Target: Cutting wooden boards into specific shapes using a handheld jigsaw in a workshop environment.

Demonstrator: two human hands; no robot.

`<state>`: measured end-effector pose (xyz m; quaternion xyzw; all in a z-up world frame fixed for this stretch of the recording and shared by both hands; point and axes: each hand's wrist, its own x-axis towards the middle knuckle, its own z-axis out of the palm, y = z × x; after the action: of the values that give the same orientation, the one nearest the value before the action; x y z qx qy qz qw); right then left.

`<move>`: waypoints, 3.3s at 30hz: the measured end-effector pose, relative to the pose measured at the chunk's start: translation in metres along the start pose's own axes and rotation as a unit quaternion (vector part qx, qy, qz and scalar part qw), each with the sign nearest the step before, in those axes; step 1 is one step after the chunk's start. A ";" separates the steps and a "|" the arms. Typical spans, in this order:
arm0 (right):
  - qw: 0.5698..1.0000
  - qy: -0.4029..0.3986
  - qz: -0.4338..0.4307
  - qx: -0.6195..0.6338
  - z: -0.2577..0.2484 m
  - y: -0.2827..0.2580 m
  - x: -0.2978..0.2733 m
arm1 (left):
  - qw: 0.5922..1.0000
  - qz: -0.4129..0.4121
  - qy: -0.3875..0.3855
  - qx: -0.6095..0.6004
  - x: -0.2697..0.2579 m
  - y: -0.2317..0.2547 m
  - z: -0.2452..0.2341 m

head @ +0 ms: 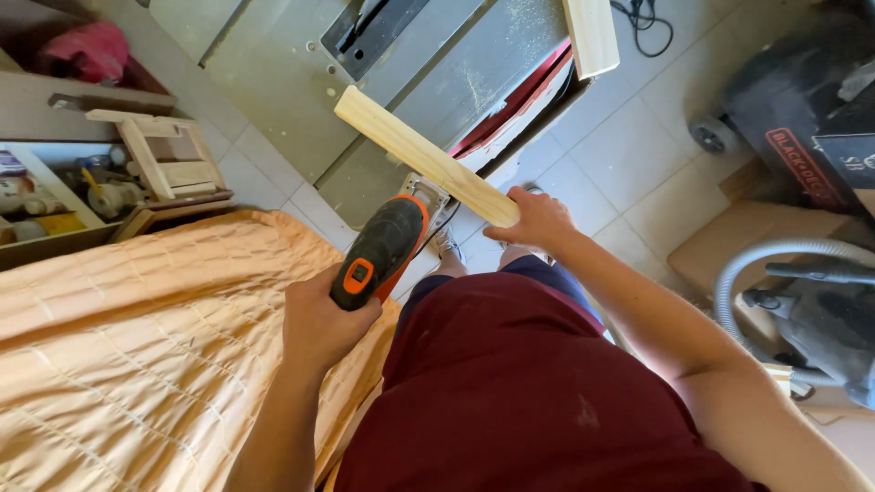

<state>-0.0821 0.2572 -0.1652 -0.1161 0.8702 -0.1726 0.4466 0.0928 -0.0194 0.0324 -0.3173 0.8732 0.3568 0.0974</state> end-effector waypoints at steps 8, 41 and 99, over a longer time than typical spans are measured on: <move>0.997 -0.069 -0.036 0.025 -0.010 0.000 0.008 | 1.000 0.000 -0.016 0.008 0.014 0.034 0.010; 0.970 -0.148 -0.080 0.174 -0.003 0.005 0.018 | 0.998 -0.055 -0.025 0.036 0.016 0.043 0.020; 0.952 -0.160 -0.036 0.258 0.016 0.005 0.031 | 0.987 -0.046 -0.069 0.138 0.052 0.107 0.021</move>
<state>-0.0869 0.2480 -0.1988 -0.0538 0.7083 -0.3867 0.5881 -0.0160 0.0281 0.0563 -0.3150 0.8898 0.2494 0.2164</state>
